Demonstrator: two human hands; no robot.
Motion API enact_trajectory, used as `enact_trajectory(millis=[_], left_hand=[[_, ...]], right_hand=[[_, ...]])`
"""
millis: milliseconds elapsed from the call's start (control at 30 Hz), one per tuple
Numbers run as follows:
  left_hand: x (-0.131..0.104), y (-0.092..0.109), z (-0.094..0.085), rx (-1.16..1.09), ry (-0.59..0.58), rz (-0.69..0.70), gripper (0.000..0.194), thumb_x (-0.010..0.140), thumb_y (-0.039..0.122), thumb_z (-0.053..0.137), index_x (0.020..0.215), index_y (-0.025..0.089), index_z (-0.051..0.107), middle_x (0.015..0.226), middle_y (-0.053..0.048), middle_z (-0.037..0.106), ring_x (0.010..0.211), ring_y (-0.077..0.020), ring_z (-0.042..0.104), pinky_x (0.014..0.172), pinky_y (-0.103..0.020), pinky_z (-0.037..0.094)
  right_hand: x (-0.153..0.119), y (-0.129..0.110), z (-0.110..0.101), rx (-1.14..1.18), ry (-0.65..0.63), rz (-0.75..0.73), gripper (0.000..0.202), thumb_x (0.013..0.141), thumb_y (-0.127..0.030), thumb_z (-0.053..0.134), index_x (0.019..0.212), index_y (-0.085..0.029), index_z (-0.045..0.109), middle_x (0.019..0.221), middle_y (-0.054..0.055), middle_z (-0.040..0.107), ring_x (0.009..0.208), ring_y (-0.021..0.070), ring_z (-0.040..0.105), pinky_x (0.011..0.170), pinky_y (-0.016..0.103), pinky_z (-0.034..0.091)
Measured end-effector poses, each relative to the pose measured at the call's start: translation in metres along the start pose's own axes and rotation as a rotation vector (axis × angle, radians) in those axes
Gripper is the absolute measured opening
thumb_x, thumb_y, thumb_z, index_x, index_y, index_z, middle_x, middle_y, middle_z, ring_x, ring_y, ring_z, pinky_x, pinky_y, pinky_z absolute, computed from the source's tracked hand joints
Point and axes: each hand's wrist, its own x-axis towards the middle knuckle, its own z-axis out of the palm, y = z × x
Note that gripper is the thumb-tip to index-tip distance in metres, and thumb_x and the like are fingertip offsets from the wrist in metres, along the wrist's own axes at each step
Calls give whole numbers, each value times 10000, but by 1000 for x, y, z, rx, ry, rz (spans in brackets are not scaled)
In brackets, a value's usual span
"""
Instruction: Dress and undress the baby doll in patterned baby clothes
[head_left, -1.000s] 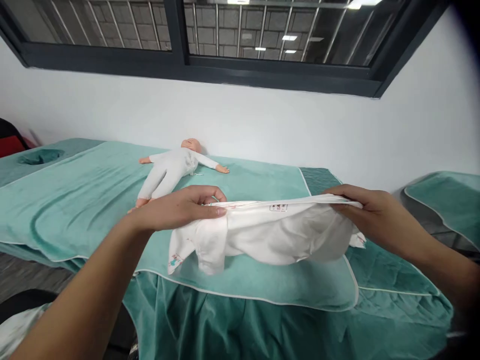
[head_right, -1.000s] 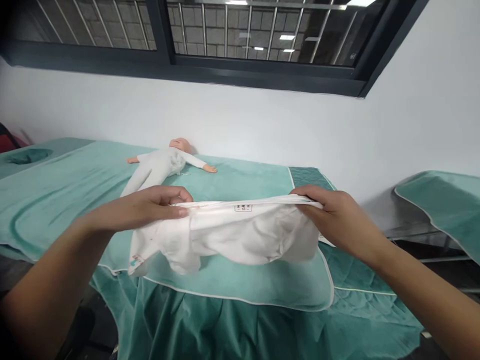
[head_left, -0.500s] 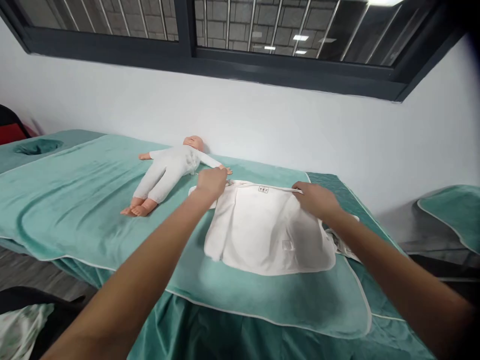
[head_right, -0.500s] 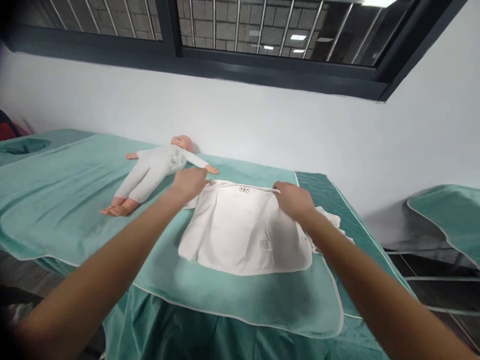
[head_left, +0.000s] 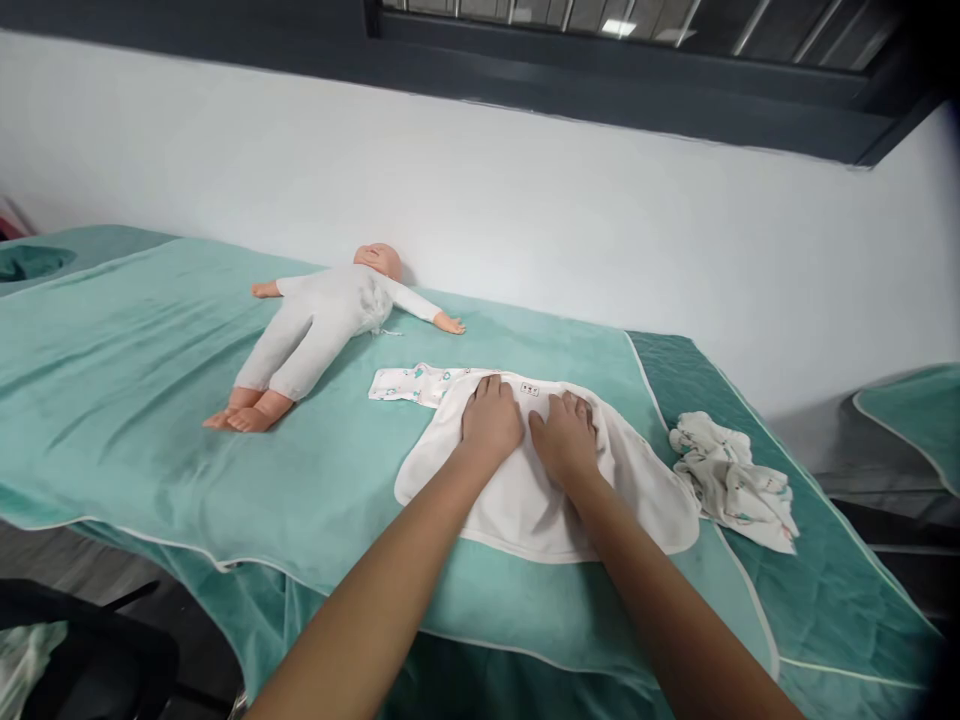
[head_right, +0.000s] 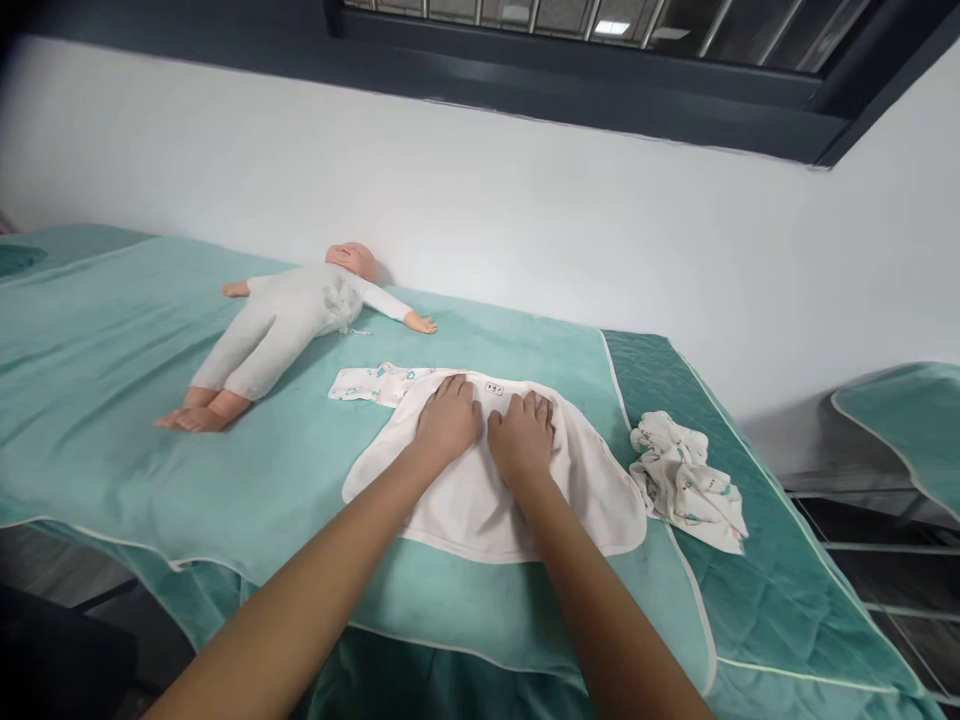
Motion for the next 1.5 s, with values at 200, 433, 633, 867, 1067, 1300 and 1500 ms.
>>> enact_trajectory(millis=[200, 433, 633, 867, 1067, 1300, 1500], left_hand=[[6, -6, -2, 28, 81, -30, 492, 949, 287, 400, 1416, 137, 444, 1548, -165, 368, 1396, -353, 332, 1085, -543, 380], [26, -16, -7, 38, 22, -2, 568, 974, 355, 314, 1511, 170, 334, 1626, -91, 239, 1452, -372, 237, 1093, -592, 370], [60, -16, -3, 182, -15, -93, 595, 985, 391, 232, 1545, 195, 268, 1651, -3, 157, 1483, -313, 204, 1114, -512, 400], [75, -25, 15, 172, -22, -113, 630, 988, 445, 173, 1558, 183, 236, 1650, -12, 159, 1494, -303, 188, 1169, -491, 333], [76, -27, 14, 198, 89, -43, 625, 993, 443, 196, 1567, 196, 210, 1651, 12, 155, 1485, -298, 209, 1190, -453, 309], [79, -32, 19, 170, 65, -86, 621, 990, 469, 200, 1566, 235, 214, 1648, 38, 159, 1488, -289, 210, 1196, -460, 299], [77, -30, 16, 202, 144, -30, 608, 1001, 438, 182, 1562, 208, 224, 1643, 14, 189, 1493, -252, 212, 1232, -407, 222]], right_hand=[[4, -2, 4, -45, 22, -9, 646, 964, -470, 286, 1514, -131, 294, 1613, 205, 192, 1451, 428, 211, 998, 669, 362], [26, 6, 5, -94, 64, -75, 674, 976, -529, 229, 1554, -184, 216, 1638, 166, 118, 1463, 397, 191, 1021, 665, 345], [63, 2, 9, -175, 49, -36, 683, 976, -556, 190, 1563, -206, 188, 1651, 112, 88, 1488, 330, 148, 1072, 609, 336], [76, 3, 20, -198, 52, -33, 710, 973, -563, 144, 1570, -179, 166, 1655, 102, 71, 1491, 315, 137, 1086, 565, 349], [74, 5, 19, -207, 214, -66, 687, 985, -529, 145, 1582, -193, 95, 1660, 91, 14, 1487, 329, 144, 1081, 524, 376], [78, 6, 20, -120, 101, -46, 686, 980, -547, 183, 1576, -209, 153, 1657, 84, 69, 1484, 342, 172, 1074, 573, 378], [79, 16, 13, -69, 171, -120, 636, 993, -484, 233, 1562, -200, 222, 1651, 75, 138, 1476, 328, 215, 1134, 520, 336]])
